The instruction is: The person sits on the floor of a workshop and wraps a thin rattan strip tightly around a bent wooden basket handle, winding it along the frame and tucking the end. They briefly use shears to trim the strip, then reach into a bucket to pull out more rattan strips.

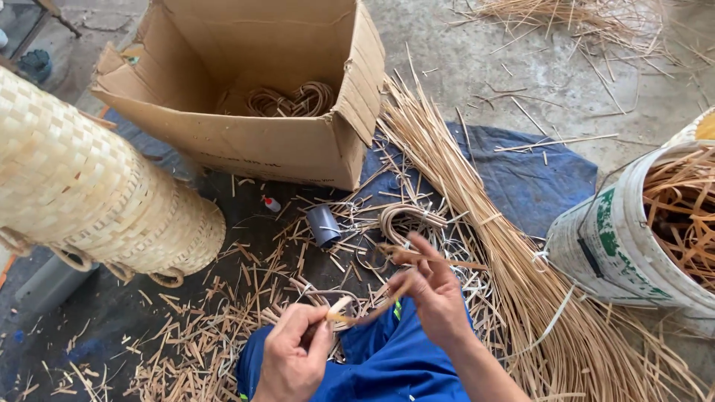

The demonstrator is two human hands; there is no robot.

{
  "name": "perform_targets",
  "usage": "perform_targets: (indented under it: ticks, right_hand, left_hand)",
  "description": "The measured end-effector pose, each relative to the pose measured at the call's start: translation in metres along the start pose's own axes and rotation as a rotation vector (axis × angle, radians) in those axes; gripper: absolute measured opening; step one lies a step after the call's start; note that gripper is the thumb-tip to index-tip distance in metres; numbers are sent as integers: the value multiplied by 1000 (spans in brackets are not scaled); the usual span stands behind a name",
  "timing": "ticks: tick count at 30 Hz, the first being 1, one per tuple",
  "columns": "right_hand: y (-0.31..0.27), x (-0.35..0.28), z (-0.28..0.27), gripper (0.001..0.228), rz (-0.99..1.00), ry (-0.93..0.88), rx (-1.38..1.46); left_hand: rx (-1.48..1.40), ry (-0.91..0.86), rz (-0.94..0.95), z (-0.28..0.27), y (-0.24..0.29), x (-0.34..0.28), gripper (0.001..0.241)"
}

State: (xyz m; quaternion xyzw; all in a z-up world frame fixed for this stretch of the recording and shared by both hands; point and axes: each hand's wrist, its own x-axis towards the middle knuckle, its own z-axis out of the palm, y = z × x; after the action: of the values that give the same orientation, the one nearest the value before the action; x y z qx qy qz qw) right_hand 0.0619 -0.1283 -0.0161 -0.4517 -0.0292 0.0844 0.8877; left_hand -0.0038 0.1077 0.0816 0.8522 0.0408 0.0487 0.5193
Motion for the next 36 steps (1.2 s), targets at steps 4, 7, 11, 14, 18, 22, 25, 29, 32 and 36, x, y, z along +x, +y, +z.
perform_targets:
  ticks: [4, 7, 11, 14, 18, 22, 25, 29, 32, 36]
  right_hand:
    - [-81, 17, 24, 32, -426, -82, -621]
    - [-117, 24, 26, 19, -657, -282, -1233]
    - [-163, 27, 43, 33, 431, -206, -1281]
    - [-140, 20, -12, 35, 511, -300, -1481]
    - [-100, -20, -61, 17, 293, -796, -1865]
    - [-147, -30, -40, 16, 490, -1051, -1420]
    - [-161, -27, -47, 33, 480, -885, -460]
    - [-135, -10, -56, 58, 285, -100, -33]
    - [-117, -2, -48, 47, 303, 89, -415]
    - [-87, -11, -90, 29, 169, 285, -1247]
  left_hand:
    - [29, -98, 88, -5, -5, -4, 16]
    - [74, -203, 133, -10, -2, -1, 15]
    - [90, -187, 243, -11, 1, 6, 17]
    - [123, -157, 219, -10, 1, 9, 18]
    - [286, -140, 447, -12, -1, 10, 25]
    - [381, -177, 444, -12, 0, 18, 24]
    - [112, -262, 296, -5, -1, 22, 17]
    - [-21, -282, 308, 17, 5, 23, 17]
    - [7, -287, 261, 21, 5, 23, 15]
    - [51, -254, 209, 18, -18, 16, 15]
